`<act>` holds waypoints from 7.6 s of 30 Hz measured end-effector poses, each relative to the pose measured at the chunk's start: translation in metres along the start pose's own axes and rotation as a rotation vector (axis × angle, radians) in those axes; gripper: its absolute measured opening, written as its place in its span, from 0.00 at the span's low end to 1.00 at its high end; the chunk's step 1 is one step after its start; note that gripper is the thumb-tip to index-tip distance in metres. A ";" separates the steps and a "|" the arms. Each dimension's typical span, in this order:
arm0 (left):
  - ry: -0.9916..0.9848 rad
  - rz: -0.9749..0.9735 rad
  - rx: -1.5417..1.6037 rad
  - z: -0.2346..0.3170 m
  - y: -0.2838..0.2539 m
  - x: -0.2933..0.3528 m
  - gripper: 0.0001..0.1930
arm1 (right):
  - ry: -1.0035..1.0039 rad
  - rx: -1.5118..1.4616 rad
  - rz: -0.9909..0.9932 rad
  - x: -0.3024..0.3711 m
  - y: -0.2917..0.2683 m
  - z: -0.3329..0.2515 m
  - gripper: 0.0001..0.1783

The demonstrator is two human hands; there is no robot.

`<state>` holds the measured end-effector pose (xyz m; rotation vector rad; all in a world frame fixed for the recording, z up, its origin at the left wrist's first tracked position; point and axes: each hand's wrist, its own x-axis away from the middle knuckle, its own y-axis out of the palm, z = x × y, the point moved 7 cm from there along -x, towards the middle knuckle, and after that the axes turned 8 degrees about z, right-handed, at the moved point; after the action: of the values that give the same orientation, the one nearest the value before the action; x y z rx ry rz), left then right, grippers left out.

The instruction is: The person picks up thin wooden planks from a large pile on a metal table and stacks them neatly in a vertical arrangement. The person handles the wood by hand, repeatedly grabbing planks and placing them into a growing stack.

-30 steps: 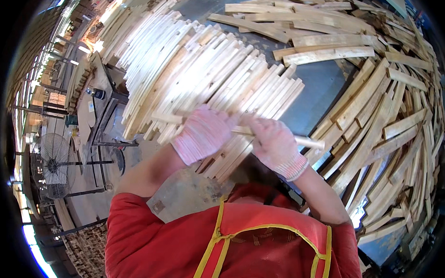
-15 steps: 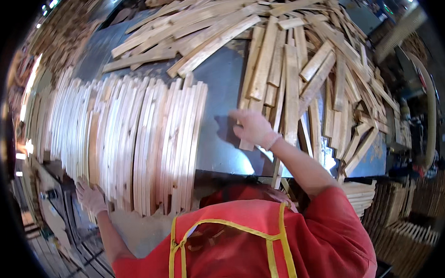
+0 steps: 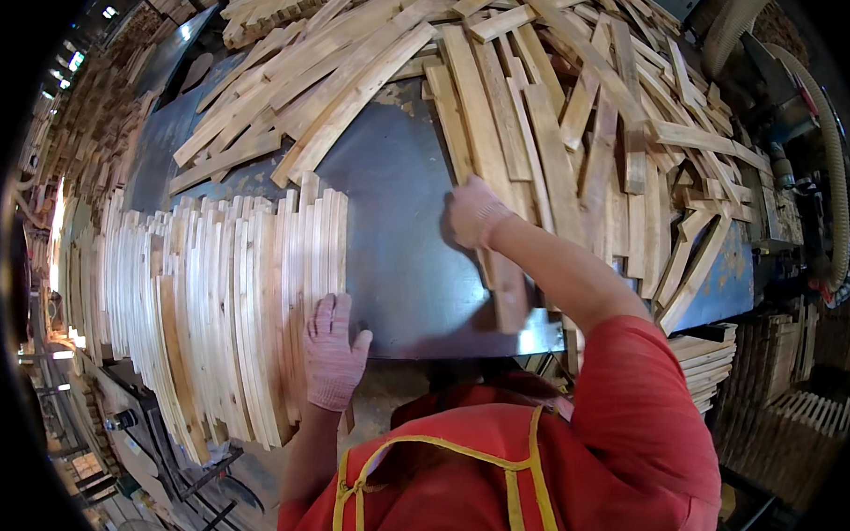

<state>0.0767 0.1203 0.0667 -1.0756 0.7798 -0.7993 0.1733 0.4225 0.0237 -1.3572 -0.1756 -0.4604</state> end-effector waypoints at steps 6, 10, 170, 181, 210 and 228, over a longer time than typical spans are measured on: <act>-0.228 -0.170 0.522 0.068 0.094 -0.061 0.36 | -0.031 -0.261 0.034 0.084 0.033 0.006 0.20; -0.630 -0.452 0.867 0.141 0.161 -0.118 0.34 | 0.284 -0.592 0.567 0.135 0.011 0.053 0.31; 0.081 0.175 0.072 0.070 0.020 0.041 0.25 | 0.490 -1.647 0.281 0.056 0.009 -0.001 0.46; -0.065 0.241 0.085 0.035 0.029 0.101 0.33 | 0.297 -1.248 0.100 0.111 0.076 -0.204 0.40; -0.779 -0.229 0.349 -0.078 -0.001 0.094 0.38 | 0.537 -1.654 0.180 0.077 0.126 -0.042 0.29; -0.785 0.006 0.939 -0.030 -0.007 -0.004 0.59 | 0.602 -1.811 0.458 0.108 0.048 -0.063 0.32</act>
<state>0.0474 0.1089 0.0657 -0.4394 -0.2712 -0.5521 0.2818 0.3452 0.0083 -2.7697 1.3461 -0.6011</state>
